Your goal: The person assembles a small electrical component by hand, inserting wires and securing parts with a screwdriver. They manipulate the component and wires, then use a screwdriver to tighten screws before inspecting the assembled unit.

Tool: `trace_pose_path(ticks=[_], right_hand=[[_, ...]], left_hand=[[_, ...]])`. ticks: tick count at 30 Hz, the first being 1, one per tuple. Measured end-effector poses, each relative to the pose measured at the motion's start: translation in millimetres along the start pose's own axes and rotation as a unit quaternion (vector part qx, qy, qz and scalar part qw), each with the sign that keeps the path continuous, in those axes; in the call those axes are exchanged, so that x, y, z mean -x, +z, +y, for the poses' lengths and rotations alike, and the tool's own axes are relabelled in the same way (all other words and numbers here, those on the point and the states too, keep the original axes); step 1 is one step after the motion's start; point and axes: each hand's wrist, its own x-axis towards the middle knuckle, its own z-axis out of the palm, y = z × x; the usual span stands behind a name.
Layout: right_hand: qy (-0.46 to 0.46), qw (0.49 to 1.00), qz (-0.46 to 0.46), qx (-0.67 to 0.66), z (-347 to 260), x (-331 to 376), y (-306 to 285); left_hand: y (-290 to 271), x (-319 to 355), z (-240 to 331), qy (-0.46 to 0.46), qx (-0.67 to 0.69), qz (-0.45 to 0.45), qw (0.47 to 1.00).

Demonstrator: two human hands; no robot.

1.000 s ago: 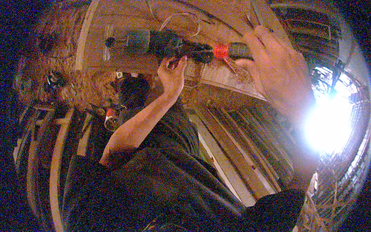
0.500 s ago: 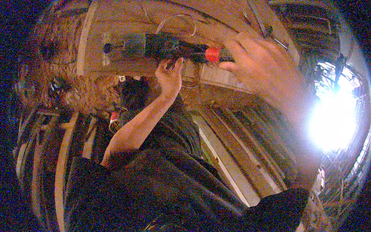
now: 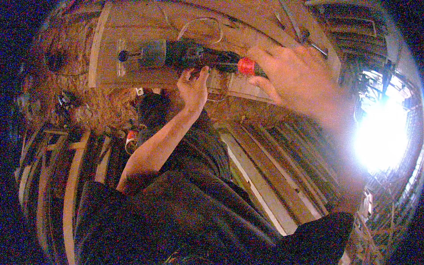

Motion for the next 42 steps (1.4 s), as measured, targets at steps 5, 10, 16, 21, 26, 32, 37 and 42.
trace_pose_path(ticks=[5,10,16,21,26,32,37,42], right_hand=[[-0.048,0.995,0.090,0.015,-3.1,-2.2,8.7],[-0.033,0.999,0.010,0.019,-3.2,-8.0,9.0],[-0.065,0.992,0.108,0.015,-0.5,-2.1,10.5],[-0.061,0.997,0.049,-0.017,-2.2,-5.3,7.5],[-0.092,0.993,0.076,-0.004,4.5,-9.3,11.1],[-0.081,0.989,0.113,-0.041,7.5,-6.8,22.1],[-0.019,0.995,0.089,-0.041,6.1,2.3,9.4],[-0.015,0.996,0.090,-0.024,13.1,3.3,12.3]], left_hand=[[-1.9,-3.2,-2.7,-0.015,-0.011,-0.006,1.000],[-4.4,-5.3,-11.4,-0.020,0.035,-0.015,0.999],[-7.0,-7.0,-11.4,0.008,-0.050,-0.020,0.998],[-5.9,-6.7,-11.5,-0.002,-0.029,-0.015,0.999],[-6.2,-5.3,-3.2,-0.004,-0.008,-0.027,1.000],[-6.0,-7.5,-4.4,-0.018,-0.019,-0.036,0.999],[-4.4,-8.0,-4.3,-0.007,-0.004,-0.035,0.999],[-3.8,-8.2,-7.3,0.007,-0.029,-0.021,0.999]])
